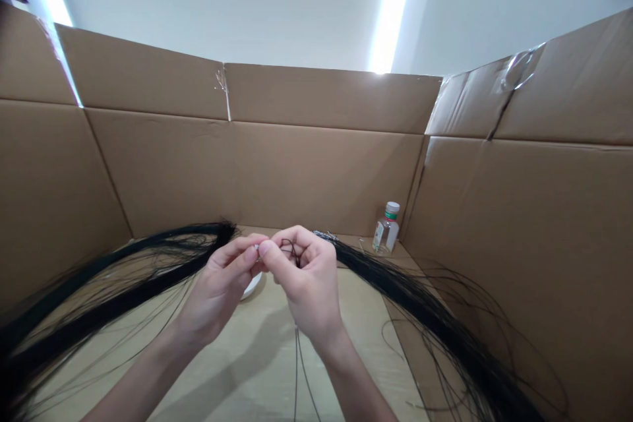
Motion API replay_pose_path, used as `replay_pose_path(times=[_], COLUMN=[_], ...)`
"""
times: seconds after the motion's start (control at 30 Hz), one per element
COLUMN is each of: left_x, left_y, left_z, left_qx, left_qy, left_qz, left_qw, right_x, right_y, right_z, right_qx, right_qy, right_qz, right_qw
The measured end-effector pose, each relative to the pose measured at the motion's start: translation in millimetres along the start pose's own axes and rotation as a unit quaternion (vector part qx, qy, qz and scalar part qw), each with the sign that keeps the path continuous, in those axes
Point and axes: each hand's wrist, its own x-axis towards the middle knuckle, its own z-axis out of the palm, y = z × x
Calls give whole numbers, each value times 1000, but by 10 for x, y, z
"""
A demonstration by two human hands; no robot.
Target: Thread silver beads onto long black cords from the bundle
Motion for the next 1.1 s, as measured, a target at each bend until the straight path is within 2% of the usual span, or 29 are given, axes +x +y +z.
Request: replay_pose_path(times=[0.23, 0.43, 1.1], left_x=[2, -13, -22], left_y=[-27, -39, -71], left_z=[-1, 30, 48], left_qx=[-65, -132, -122], left_qy=[22, -6, 1], left_qz=[-39, -77, -73], left_qw=[997, 988, 990], right_x=[29, 40, 21], right_y=[20, 25, -32], right_z=[5, 21, 20], right_qx=[24, 48, 16], right_qy=[-17, -19, 2], right_qz=[10, 21, 22], right_qw=[1000, 998, 1000])
